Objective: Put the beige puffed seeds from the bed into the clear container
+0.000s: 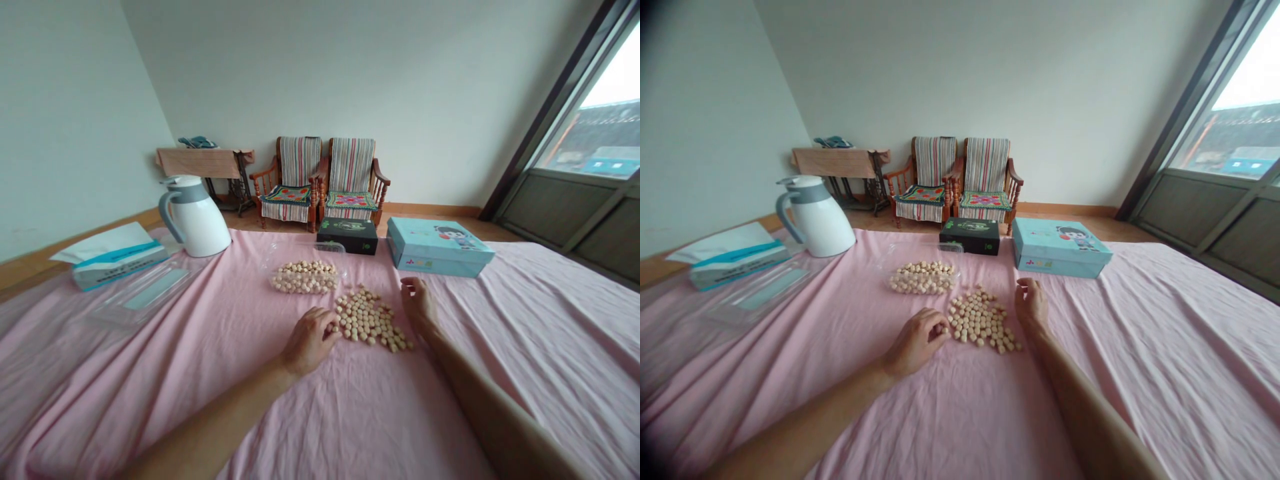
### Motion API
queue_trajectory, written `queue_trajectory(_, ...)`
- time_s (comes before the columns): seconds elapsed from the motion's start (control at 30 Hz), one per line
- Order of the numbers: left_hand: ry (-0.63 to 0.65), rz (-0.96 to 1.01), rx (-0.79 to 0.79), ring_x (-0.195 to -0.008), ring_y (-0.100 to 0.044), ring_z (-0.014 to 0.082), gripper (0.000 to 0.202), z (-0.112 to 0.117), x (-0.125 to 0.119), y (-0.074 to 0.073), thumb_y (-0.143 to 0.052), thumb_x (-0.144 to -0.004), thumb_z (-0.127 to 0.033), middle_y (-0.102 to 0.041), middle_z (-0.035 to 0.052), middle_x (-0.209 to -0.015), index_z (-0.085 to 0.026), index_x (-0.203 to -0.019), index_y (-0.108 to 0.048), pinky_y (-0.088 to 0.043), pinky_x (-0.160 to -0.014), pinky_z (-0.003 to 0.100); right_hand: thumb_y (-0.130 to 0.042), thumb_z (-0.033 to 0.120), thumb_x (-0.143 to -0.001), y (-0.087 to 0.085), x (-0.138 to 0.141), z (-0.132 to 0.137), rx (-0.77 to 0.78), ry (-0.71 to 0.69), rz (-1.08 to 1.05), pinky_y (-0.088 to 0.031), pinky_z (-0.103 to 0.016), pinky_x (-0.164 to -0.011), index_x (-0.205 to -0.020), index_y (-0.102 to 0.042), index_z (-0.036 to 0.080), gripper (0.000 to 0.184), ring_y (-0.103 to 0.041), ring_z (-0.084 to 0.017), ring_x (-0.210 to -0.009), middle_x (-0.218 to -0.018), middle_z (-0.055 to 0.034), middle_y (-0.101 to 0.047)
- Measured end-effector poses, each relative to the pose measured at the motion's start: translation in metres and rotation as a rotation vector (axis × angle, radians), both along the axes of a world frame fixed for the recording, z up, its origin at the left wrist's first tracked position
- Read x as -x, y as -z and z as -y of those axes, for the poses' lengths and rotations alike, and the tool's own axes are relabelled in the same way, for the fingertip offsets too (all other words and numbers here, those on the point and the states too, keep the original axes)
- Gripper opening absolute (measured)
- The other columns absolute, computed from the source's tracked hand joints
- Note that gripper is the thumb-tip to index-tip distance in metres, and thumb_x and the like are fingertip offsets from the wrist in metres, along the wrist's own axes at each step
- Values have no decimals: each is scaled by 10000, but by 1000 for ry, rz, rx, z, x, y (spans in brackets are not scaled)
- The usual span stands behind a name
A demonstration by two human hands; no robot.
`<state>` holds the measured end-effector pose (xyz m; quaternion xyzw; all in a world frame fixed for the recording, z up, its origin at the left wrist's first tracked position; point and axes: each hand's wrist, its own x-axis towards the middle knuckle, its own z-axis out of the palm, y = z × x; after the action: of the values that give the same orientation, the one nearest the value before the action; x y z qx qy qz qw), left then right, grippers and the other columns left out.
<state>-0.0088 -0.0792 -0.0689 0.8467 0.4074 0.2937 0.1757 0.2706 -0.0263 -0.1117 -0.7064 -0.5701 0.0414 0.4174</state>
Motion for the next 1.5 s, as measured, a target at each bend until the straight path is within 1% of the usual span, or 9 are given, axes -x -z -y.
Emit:
queue_trajectory(0.2, -205, 85, -281, -734, -538, 156, 38, -38, 12, -33, -574, -778, -150, -568, 2, -728, -185, -784, -561, -425, -700, 278, -437, 187, -764, 9, -1, -1, 45, -8, 34, -447, -299, -695, -884, -604, 172, 206, -591, -176, -754, -889, -74, -606)
queue_trajectory(0.37, -379, 149, -490, -881, -554, 188, 241, -65, 17, -61, -549, -819, -182, -596, 57, -938, -175, -1060, -562, -448, -803, 320, -443, 172, -765, 12, -1, -2, 59, -20, 60, -443, -287, -689, -915, -602, 171, 218, -595, -171, -765, -905, -68, -602)
queue_trajectory(0.43, -319, 121, -498, -902, -552, 191, 185, -60, 12, -59, -520, -840, -182, -590, 65, -938, -167, -1015, -579, -447, -816, 320, -446, 168, -766, 12, -2, -2, 68, -21, 67, -446, -287, -698, -915, -603, 169, 217, -595, -170, -765, -906, -70, -602)
queue_trajectory(0.63, 232, -253, -206, -910, -564, 168, 267, -36, -8, -21, -440, -832, -51, -619, 44, -920, -197, -945, -633, -446, -815, 288, -448, 144, -749, 12, -2, -2, 85, -34, 87, -449, -295, -715, -908, -606, 163, 225, -592, -182, -797, -897, -77, -606)
queue_trajectory(0.9, 171, -234, -101, -880, -558, 164, 222, -35, -6, -4, -459, -806, -33, -588, 37, -883, -180, -865, -615, -444, -794, 279, -447, 144, -755, 11, -3, -1, 70, -54, 109, -451, -275, -705, -901, -615, 176, 225, -591, -169, -796, -878, -58, -595)
queue_trajectory(1.03, 131, -177, -205, -856, -558, 156, 147, -36, 0, -26, -476, -846, -105, -578, 31, -869, -183, -851, -601, -442, -777, 268, -442, 145, -759, 12, -3, -1, 77, -61, 119, -450, -281, -714, -903, -617, 165, 227, -589, -175, -801, -883, -68, -597)
queue_trajectory(1.27, -270, 43, -552, -958, -540, 203, 174, -56, 10, -72, -484, -865, -165, -595, 67, -978, -173, -1001, -591, -434, -863, 346, -441, 145, -756, 9, -2, 0, 96, -62, 135, -446, -286, -735, -912, -613, 154, 232, -585, -186, -829, -899, -79, -597)
queue_trajectory(1.43, 46, -225, -338, -843, -573, 171, 189, -47, -9, -46, -442, -860, -108, -613, 45, -854, -181, -848, -616, -454, -766, 287, -445, 142, -754, 8, -2, 1, 95, -65, 146, -443, -287, -741, -907, -611, 152, 226, -579, -189, -832, -886, -78, -596)
queue_trajectory(1.5, 65, -365, -211, -822, -578, 173, 197, -45, -18, -29, -439, -841, -87, -613, 45, -844, -174, -825, -615, -455, -731, 278, -447, 142, -753, 8, -2, 1, 92, -68, 148, -441, -286, -748, -909, -611, 153, 226, -578, -188, -841, -893, -77, -597)
